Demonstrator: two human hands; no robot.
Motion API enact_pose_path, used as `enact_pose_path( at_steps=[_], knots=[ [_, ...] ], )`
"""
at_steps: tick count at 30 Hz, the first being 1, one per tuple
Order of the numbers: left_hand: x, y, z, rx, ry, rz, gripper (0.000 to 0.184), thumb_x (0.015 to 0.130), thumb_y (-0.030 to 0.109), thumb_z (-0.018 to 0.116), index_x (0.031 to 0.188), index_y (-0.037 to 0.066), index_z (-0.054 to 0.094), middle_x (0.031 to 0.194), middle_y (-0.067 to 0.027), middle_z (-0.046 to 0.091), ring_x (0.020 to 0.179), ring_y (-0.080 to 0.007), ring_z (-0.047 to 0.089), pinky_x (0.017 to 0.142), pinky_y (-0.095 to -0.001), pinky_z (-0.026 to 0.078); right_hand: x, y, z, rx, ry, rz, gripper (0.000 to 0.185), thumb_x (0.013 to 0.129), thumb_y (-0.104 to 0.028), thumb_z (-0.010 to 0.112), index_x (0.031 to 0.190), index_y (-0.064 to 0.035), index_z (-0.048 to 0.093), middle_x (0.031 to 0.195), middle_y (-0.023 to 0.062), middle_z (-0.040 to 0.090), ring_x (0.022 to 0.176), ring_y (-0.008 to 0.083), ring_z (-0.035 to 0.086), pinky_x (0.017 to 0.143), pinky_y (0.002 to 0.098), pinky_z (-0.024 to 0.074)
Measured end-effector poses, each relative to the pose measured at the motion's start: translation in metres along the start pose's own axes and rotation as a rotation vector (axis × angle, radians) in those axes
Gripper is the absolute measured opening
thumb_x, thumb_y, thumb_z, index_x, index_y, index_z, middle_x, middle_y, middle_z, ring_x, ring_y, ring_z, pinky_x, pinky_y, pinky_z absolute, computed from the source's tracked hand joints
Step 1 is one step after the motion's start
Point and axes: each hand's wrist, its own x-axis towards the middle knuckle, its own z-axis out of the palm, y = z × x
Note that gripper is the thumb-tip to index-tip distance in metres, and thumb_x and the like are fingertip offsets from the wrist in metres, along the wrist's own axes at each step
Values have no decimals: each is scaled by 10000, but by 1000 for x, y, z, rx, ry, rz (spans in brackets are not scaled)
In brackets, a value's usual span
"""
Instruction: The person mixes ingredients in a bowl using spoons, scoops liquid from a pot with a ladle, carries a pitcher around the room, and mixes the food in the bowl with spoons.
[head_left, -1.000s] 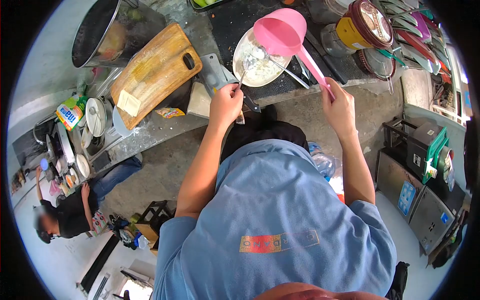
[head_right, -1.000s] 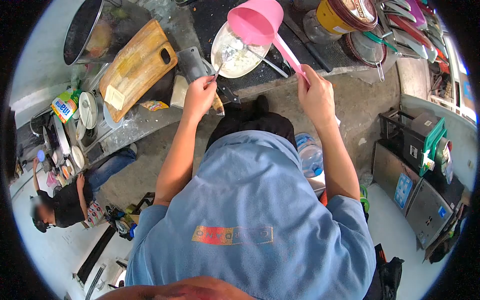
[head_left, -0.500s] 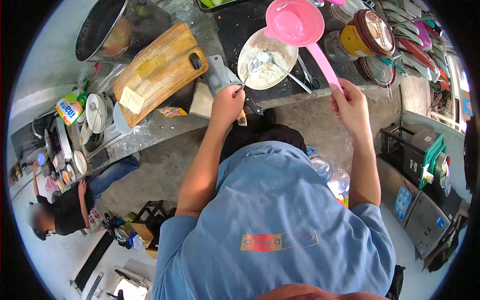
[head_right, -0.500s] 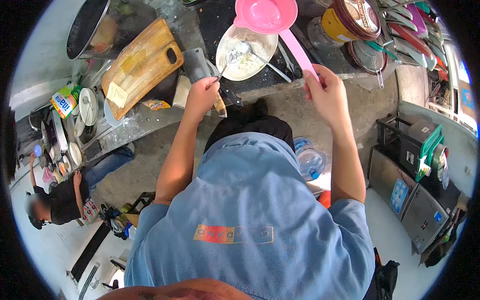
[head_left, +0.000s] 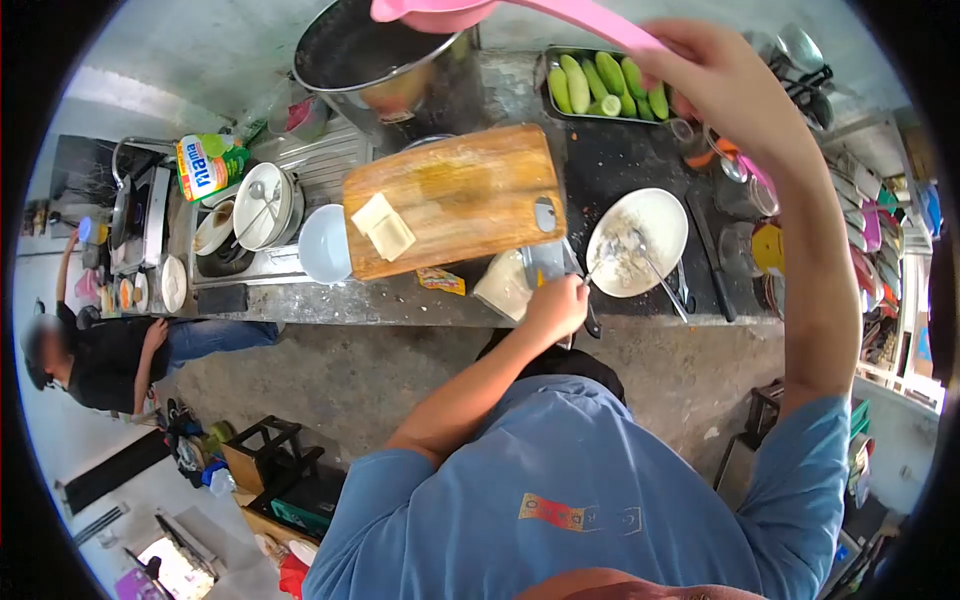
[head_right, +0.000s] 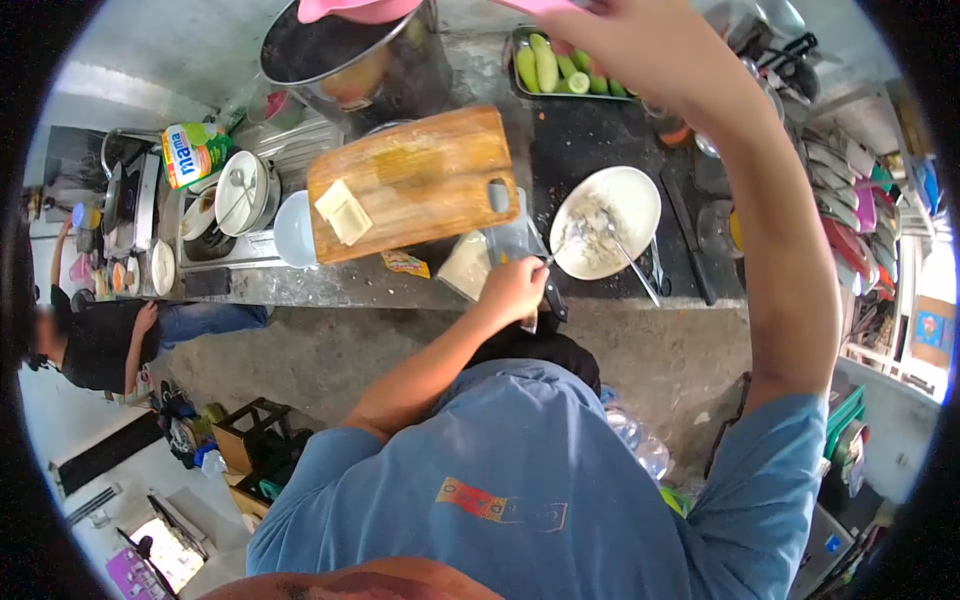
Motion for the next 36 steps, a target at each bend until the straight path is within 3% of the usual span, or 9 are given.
enact_pose_path(
  at_steps=[6, 12, 14, 18, 26, 28, 32, 33, 36],
  knots=[
    [-2, -2, 3, 91, 46, 84, 240, 895, 270, 531, 825, 48, 588, 657, -175, 629, 638, -363, 636, 582, -480, 500, 186, -34, 87, -831, -96, -319, 243, 712, -191, 595, 774, 19, 701, 755, 232, 652, 720, 325, 648, 663, 398, 504],
    [1, 2, -10, 56, -37, 85, 286, 899, 315, 538, 820, 43, 578, 634, -169, 627, 625, -355, 642, 586, -465, 513, 263, -72, 175, -977, -495, 11, 228, 754, -221, 631, 850, -31, 713, 916, 226, 664, 889, 353, 649, 752, 409, 510],
    [2, -2, -9, 34, -53, 82, 285, 906, 307, 529, 827, 37, 574, 634, -171, 627, 642, -355, 646, 598, -466, 512, 281, -54, 208, -1174, -467, -2, 197, 799, -98, 556, 902, -27, 708, 754, 91, 669, 625, 179, 623, 573, 325, 479],
    [5, -5, -9, 51, -77, 103, 258, 902, 276, 533, 838, 28, 566, 662, -176, 635, 660, -347, 650, 598, -457, 514, 325, -8, 240, -1245, -548, -131, 207, 751, -81, 554, 852, -23, 725, 859, 168, 688, 754, 281, 675, 659, 391, 521],
    [14, -4, -8, 76, -45, 80, 225, 874, 242, 551, 826, 23, 567, 648, -180, 629, 644, -357, 643, 605, -465, 515, 156, -82, 145, -452, 57, -484, 309, 841, -261, 591, 1025, -19, 643, 1028, 210, 651, 962, 368, 623, 780, 425, 512],
    [17, -3, -5, 117, -1, 76, 194, 863, 201, 531, 815, 18, 573, 660, -188, 633, 654, -364, 647, 622, -474, 518, 94, -45, 121, -82, 407, -770, 283, 815, -284, 653, 996, -66, 661, 773, 101, 678, 724, 269, 669, 618, 340, 506],
    [22, -2, -2, 149, 29, 9, 177, 835, 167, 515, 858, 1, 572, 711, -205, 642, 703, -388, 646, 675, -495, 512, -54, 69, 74, -57, 610, -64, 124, 857, -64, 654, 788, 6, 578, 602, -18, 518, 553, 25, 400, 495, 195, 325],
    [24, 0, -3, 152, 45, 8, 176, 837, 170, 515, 866, 8, 575, 720, -205, 641, 712, -398, 640, 675, -498, 509, -84, 105, 72, -223, 573, 107, 218, 833, -188, 680, 746, -18, 575, 542, 52, 513, 464, 133, 482, 463, 290, 386],
    [21, 13, -12, 156, 39, -100, 166, 846, 184, 514, 869, 37, 585, 734, -206, 635, 722, -416, 624, 669, -513, 493, -183, 220, 96, -492, 306, 484, 452, 797, -357, 692, 1043, -27, 507, 873, 176, 605, 808, 330, 620, 698, 434, 486]
  ],
)
